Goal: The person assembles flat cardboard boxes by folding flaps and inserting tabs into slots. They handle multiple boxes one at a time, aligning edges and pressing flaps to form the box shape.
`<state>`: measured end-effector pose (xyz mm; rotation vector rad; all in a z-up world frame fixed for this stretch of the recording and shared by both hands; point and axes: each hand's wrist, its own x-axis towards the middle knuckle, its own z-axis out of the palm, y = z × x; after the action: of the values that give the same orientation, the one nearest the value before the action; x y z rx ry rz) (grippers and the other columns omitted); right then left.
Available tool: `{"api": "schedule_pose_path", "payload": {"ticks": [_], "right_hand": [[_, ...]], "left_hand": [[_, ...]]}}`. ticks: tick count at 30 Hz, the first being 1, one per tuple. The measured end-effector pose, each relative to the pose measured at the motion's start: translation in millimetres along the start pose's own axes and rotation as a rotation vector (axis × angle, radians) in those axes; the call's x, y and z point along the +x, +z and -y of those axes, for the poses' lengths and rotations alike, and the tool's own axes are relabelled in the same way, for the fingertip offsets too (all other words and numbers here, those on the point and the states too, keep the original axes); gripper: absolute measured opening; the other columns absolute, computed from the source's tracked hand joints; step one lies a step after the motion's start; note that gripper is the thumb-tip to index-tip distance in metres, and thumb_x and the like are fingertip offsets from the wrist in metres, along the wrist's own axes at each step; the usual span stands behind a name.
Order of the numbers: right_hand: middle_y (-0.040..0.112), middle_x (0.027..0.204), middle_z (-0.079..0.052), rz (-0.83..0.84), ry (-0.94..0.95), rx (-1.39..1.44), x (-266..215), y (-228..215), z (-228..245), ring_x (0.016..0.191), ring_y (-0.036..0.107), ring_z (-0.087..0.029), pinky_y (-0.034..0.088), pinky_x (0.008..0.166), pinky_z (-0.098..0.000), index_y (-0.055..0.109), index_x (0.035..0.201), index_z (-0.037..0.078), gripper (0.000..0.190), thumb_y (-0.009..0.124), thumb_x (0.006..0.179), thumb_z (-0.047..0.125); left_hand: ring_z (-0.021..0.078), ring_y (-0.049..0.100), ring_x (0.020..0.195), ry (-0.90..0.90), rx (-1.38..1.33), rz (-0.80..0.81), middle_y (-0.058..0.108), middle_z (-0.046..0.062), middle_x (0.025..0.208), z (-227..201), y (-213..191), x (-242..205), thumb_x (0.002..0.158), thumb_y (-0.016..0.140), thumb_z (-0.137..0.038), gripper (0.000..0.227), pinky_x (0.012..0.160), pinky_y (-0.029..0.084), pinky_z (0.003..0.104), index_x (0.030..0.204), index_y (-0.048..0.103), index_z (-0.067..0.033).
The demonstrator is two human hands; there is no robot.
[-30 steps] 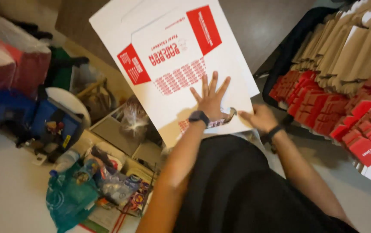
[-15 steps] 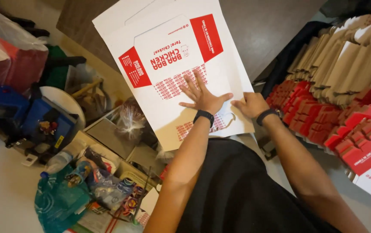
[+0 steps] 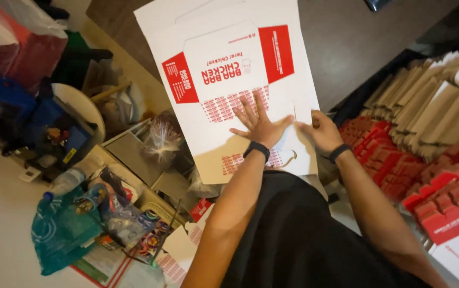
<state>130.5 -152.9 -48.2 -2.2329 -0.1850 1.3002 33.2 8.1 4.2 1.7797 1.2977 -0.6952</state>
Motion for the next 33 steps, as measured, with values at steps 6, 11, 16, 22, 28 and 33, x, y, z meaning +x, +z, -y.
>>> {"api": "schedule_pose_path", "payload": {"ticks": [6,11,16,22,28,33], "right_hand": [[0.071,0.078,-0.005,-0.194,-0.062,-0.029,20,10,-33,0.08,0.071,-0.028,0.054,0.072,-0.0392,0.07,0.086,0.017,0.027,0.087,0.083,0.037],[0.069,0.074,-0.007,-0.228,-0.173,-0.136,-15,16,-11,0.08,0.071,-0.032,0.054,0.071,-0.0424,0.067,0.087,0.017,0.026,0.085,0.082,0.035],[0.074,0.08,-0.013,-0.208,-0.216,-0.124,-16,15,-7,0.083,0.074,-0.034,0.057,0.072,-0.0437,0.07,0.096,0.015,0.019,0.081,0.085,0.027],[0.078,0.107,-0.016,0.086,0.219,-0.256,-58,12,-10,0.112,0.071,-0.035,0.055,0.093,-0.0459,0.079,0.113,0.011,0.059,0.072,0.084,0.062],[0.077,0.098,-0.024,0.075,0.204,-0.281,-104,26,31,0.109,0.07,-0.04,0.057,0.09,-0.0521,0.08,0.102,0.0,0.064,0.072,0.086,0.061],[0.077,0.099,-0.021,0.033,0.19,-0.208,-78,24,-62,0.108,0.071,-0.04,0.056,0.086,-0.0523,0.08,0.108,0.005,0.065,0.07,0.091,0.067]], "left_hand": [[0.0401,-0.035,0.151,-0.02,0.03,-0.053,-0.026,0.011,0.17,-9,-2,-8,0.081,0.07,-0.07,0.121,0.106,-0.022,0.08,0.164,-0.011,-0.0343],[0.0397,-0.033,0.152,-0.04,0.045,-0.097,-0.028,0.009,0.17,1,15,8,0.08,0.071,-0.071,0.123,0.106,-0.021,0.081,0.164,-0.012,-0.0368],[0.0427,-0.03,0.153,-0.042,0.033,-0.104,-0.028,0.01,0.17,2,11,10,0.079,0.074,-0.068,0.126,0.104,-0.019,0.084,0.164,-0.013,-0.0358],[0.0441,-0.036,0.15,0.093,0.055,0.019,-0.037,0.011,0.166,15,0,4,0.06,0.099,-0.055,0.159,0.103,-0.018,0.085,0.162,-0.022,-0.0341],[0.0475,-0.03,0.15,0.109,0.087,-0.124,-0.032,0.017,0.167,23,29,18,0.059,0.105,-0.037,0.161,0.103,-0.022,0.084,0.163,-0.018,-0.0326],[0.0469,-0.031,0.151,0.257,0.018,0.044,-0.032,0.013,0.169,44,2,4,0.073,0.097,-0.045,0.142,0.102,-0.018,0.087,0.165,-0.012,-0.0342]]}}
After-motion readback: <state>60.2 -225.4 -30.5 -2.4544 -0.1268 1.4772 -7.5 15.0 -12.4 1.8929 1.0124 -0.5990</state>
